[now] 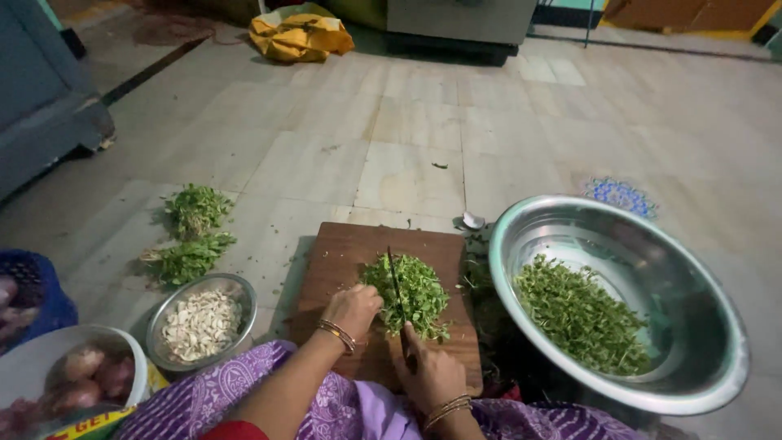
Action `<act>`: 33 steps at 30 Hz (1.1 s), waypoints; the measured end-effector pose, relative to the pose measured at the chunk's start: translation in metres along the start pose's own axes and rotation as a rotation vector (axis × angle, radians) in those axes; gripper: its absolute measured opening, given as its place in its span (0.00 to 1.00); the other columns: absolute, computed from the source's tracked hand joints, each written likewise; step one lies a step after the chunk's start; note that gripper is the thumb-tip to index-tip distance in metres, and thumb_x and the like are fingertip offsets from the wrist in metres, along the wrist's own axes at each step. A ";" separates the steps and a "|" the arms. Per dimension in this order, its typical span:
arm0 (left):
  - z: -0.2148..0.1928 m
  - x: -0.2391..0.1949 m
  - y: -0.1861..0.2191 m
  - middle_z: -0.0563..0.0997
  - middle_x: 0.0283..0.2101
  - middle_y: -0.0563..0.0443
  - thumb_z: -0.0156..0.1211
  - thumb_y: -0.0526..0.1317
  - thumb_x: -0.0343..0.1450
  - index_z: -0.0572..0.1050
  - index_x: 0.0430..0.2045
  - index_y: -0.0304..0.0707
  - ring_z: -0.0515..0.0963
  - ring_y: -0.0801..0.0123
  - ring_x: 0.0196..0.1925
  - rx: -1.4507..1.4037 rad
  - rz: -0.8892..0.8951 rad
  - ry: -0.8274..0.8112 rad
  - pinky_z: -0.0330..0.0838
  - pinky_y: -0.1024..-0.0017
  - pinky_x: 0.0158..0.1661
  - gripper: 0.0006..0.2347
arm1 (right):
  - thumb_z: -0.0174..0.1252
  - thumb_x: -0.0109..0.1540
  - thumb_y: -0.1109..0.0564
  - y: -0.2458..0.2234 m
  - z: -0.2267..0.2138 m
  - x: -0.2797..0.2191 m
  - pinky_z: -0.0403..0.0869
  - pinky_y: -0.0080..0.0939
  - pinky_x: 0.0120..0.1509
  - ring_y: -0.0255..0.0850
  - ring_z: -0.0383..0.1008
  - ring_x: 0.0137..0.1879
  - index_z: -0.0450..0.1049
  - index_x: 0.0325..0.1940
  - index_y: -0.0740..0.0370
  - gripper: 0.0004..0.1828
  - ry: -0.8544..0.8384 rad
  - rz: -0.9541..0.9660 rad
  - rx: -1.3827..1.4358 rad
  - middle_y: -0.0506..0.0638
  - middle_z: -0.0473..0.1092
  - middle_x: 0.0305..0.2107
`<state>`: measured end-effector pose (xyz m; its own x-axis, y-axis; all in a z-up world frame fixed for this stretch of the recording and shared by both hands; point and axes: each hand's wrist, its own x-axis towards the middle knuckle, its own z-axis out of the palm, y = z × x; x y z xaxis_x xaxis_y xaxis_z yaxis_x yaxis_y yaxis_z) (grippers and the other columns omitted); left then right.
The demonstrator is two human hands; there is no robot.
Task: The person is seen sitting on the floor and chopping green leafy vegetables using a knife on a wooden board.
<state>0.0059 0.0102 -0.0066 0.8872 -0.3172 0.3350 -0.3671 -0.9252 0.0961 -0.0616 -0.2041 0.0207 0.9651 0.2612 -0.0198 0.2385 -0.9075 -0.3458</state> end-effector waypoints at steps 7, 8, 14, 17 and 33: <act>-0.004 -0.008 -0.010 0.79 0.35 0.49 0.61 0.34 0.64 0.78 0.23 0.42 0.81 0.55 0.42 -0.152 0.022 0.109 0.77 0.57 0.40 0.00 | 0.58 0.57 0.41 0.018 0.041 0.012 0.77 0.61 0.41 0.58 0.79 0.34 0.58 0.73 0.31 0.39 -0.063 -0.006 -0.076 0.59 0.77 0.27; -0.021 -0.006 -0.008 0.80 0.34 0.49 0.62 0.36 0.65 0.79 0.24 0.42 0.81 0.56 0.42 -0.188 -0.043 0.077 0.77 0.57 0.40 0.01 | 0.59 0.56 0.41 0.020 0.042 0.014 0.77 0.62 0.39 0.59 0.79 0.33 0.60 0.73 0.30 0.40 -0.020 -0.014 -0.053 0.58 0.77 0.27; -0.008 -0.009 -0.016 0.81 0.36 0.49 0.62 0.36 0.65 0.82 0.24 0.44 0.81 0.55 0.43 -0.091 -0.167 -0.026 0.77 0.56 0.42 0.02 | 0.61 0.56 0.39 0.013 0.020 0.006 0.77 0.59 0.38 0.56 0.80 0.31 0.64 0.69 0.29 0.36 0.061 0.020 0.104 0.57 0.78 0.24; 0.010 -0.007 -0.014 0.81 0.36 0.48 0.61 0.35 0.66 0.81 0.24 0.43 0.81 0.56 0.44 -0.012 -0.129 -0.029 0.78 0.57 0.43 0.03 | 0.60 0.56 0.39 0.010 0.019 0.004 0.78 0.57 0.37 0.54 0.81 0.29 0.61 0.72 0.29 0.39 0.068 -0.054 0.147 0.55 0.78 0.23; 0.023 -0.003 -0.015 0.83 0.41 0.47 0.63 0.38 0.67 0.84 0.28 0.42 0.81 0.57 0.50 -0.008 -0.233 -0.098 0.78 0.59 0.45 0.04 | 0.62 0.54 0.42 0.018 0.040 0.005 0.81 0.56 0.39 0.53 0.83 0.29 0.63 0.73 0.34 0.42 0.049 -0.117 0.246 0.52 0.80 0.25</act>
<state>0.0151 0.0205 -0.0305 0.9708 -0.1144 0.2109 -0.1513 -0.9742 0.1678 -0.0564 -0.2058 -0.0229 0.9381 0.3378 0.0767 0.3207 -0.7632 -0.5609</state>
